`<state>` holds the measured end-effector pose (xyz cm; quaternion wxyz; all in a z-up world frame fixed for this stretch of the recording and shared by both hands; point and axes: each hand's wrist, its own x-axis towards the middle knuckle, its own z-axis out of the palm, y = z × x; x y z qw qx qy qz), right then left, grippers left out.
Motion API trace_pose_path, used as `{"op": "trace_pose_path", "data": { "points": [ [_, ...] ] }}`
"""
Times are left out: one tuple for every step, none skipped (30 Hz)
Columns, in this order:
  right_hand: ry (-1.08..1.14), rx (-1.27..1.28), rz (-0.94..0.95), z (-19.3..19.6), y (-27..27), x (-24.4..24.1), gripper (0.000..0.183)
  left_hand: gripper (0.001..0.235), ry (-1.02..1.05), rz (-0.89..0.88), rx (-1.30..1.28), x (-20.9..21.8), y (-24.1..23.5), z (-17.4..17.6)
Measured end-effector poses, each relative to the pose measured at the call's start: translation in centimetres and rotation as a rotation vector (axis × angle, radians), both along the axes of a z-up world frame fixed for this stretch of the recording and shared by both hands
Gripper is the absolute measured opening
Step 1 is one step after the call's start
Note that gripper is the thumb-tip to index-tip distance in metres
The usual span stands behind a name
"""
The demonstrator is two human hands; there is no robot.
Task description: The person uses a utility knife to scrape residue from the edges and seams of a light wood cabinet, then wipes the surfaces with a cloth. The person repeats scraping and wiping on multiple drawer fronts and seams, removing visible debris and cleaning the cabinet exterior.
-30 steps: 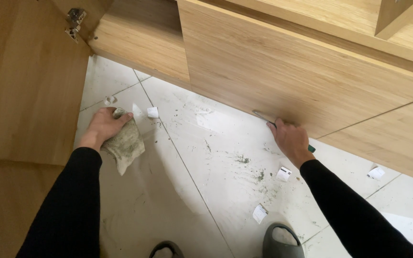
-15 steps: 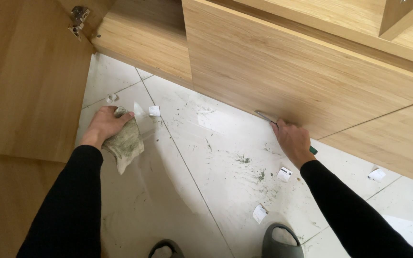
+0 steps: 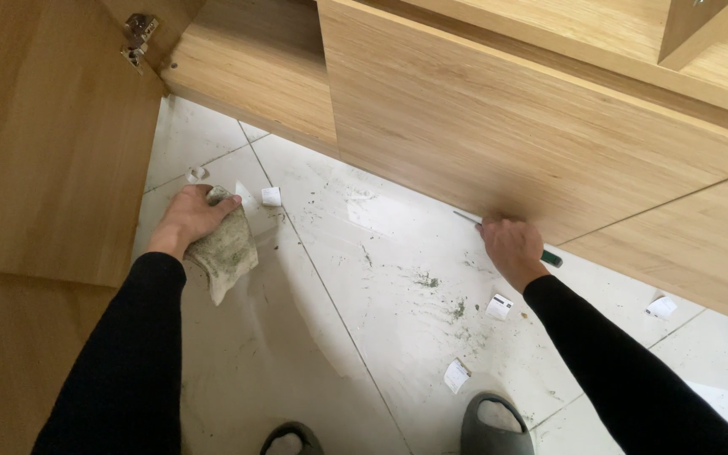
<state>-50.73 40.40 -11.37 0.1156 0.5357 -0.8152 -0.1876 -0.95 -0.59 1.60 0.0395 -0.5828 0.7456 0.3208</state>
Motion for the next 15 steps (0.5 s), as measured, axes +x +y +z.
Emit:
{"op": "trace_pose_path", "data": {
  "points": [
    [-0.001, -0.001, -0.001, 0.6, 0.5, 0.3, 0.042, 0.088, -0.001, -0.001, -0.001, 0.0, 0.3, 0.1],
    [-0.035, -0.045, 0.02, 1.3, 0.9, 0.6, 0.039, 0.088, -0.002, 0.008, 0.003, 0.0, 0.6, 0.3],
    [-0.069, -0.091, 0.04, 2.0, 1.2, 1.0, 0.036, 0.089, -0.004, 0.015, 0.006, -0.1, 0.6, 0.6],
    [-0.069, -0.094, 0.037, 2.4, 1.1, 1.0, 0.036, 0.089, -0.005, 0.013, 0.002, -0.1, 0.3, 0.6],
    [-0.108, -0.114, 0.026, 2.7, 1.3, 1.0, 0.039, 0.092, 0.007, 0.013, 0.005, 0.1, 0.3, 0.4],
    [-0.147, -0.134, 0.014, 3.0, 1.5, 1.0, 0.041, 0.094, 0.018, 0.014, 0.008, 0.2, 0.2, 0.2],
    [-0.145, -0.136, 0.015, 3.0, 1.4, 0.7, 0.041, 0.094, 0.019, 0.014, 0.005, 0.5, -0.3, -0.3],
    [-0.13, -0.147, 0.038, 3.1, 1.2, 0.4, 0.042, 0.095, -0.005, 0.008, 0.007, 0.7, -0.7, -0.7],
    [-0.117, -0.153, 0.061, 3.0, 1.5, 0.2, 0.042, 0.095, -0.032, 0.001, 0.015, 1.0, -0.9, -1.5],
    [-0.117, -0.149, 0.06, 4.5, 1.4, 1.3, 0.042, 0.095, -0.032, 0.001, 0.019, 1.1, -0.8, -1.6],
    [-0.14, -0.142, 0.076, 6.1, 1.2, 2.4, 0.045, 0.093, -0.039, -0.01, 0.014, 1.1, -0.8, -1.6],
    [-0.162, -0.134, 0.092, 7.6, 1.0, 3.5, 0.051, 0.091, -0.047, -0.02, 0.008, 1.0, -0.8, -1.5],
    [-0.16, -0.134, 0.089, 7.7, 0.6, 3.6, 0.051, 0.091, -0.045, -0.023, 0.008, 0.6, -0.6, -1.3],
    [-0.11, -0.083, 0.146, 7.8, 0.2, 3.7, 0.048, 0.091, -0.044, -0.026, 0.009, 0.3, -0.3, -1.0],
    [-0.061, -0.033, 0.204, 7.7, -0.4, 3.9, 0.057, 0.09, -0.046, -0.028, 0.008, 0.1, -0.1, -0.7]
  ]
}}
